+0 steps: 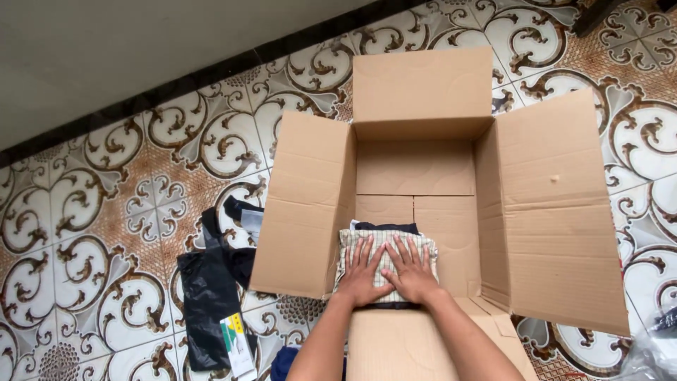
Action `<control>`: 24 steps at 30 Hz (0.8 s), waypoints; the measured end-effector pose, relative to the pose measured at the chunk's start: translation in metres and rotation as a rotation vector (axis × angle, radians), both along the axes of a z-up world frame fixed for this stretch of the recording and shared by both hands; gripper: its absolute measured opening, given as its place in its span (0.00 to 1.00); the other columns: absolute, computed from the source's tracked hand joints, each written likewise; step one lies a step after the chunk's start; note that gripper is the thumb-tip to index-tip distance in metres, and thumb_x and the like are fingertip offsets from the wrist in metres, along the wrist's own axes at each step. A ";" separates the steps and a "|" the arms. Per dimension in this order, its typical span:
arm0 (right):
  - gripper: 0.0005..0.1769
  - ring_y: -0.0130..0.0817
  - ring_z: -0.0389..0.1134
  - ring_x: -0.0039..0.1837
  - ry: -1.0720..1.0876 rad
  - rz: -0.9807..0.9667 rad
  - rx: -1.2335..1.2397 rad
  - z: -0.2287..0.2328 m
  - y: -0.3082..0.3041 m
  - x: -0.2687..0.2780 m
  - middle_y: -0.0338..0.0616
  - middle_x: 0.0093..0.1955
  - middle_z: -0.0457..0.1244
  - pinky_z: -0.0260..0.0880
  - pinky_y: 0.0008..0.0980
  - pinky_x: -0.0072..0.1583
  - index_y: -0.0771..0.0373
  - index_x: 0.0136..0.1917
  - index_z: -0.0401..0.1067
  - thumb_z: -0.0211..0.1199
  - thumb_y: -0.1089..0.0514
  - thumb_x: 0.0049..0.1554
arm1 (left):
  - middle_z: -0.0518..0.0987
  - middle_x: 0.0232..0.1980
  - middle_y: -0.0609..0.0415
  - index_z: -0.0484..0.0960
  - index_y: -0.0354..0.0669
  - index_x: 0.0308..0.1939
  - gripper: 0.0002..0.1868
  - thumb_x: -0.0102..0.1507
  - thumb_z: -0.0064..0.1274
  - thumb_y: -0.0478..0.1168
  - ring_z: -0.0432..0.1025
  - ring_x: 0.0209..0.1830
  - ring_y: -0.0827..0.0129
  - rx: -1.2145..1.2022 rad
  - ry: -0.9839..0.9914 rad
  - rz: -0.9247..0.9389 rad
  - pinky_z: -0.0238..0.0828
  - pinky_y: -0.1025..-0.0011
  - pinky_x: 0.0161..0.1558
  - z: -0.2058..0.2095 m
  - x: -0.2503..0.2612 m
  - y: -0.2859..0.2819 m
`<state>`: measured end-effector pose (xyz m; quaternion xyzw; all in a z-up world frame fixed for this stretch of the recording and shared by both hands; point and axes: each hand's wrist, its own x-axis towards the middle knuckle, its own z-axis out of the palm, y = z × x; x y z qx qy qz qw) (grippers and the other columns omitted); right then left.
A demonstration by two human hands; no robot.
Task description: Packing various clothes and small items into a cardboard box on the floor.
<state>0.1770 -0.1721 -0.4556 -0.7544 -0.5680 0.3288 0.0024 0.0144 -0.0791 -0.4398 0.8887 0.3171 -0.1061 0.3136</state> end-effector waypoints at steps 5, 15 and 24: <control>0.51 0.43 0.19 0.87 -0.021 0.037 -0.081 0.054 0.006 0.002 0.36 0.88 0.23 0.16 0.58 0.79 0.39 0.85 0.32 0.49 0.26 0.59 | 0.31 0.86 0.45 0.39 0.54 0.83 0.68 0.50 0.60 0.72 0.21 0.85 0.48 0.099 0.096 0.086 0.14 0.45 0.78 0.028 0.012 -0.011; 0.54 0.54 0.22 0.86 -0.052 -0.004 0.017 0.036 -0.003 0.016 0.44 0.88 0.26 0.21 0.70 0.76 0.33 0.83 0.35 0.59 0.23 0.55 | 0.31 0.85 0.40 0.42 0.60 0.83 0.76 0.40 0.71 0.69 0.22 0.84 0.40 -0.001 -0.014 0.219 0.29 0.45 0.79 0.014 0.017 -0.005; 0.63 0.58 0.70 0.72 0.589 -1.295 0.037 0.020 0.010 0.060 0.71 0.71 0.62 0.72 0.46 0.70 0.79 0.76 0.51 0.73 0.35 0.46 | 0.36 0.85 0.43 0.45 0.60 0.82 0.75 0.40 0.74 0.71 0.28 0.84 0.44 -0.010 -0.044 0.249 0.34 0.49 0.79 0.025 0.016 0.001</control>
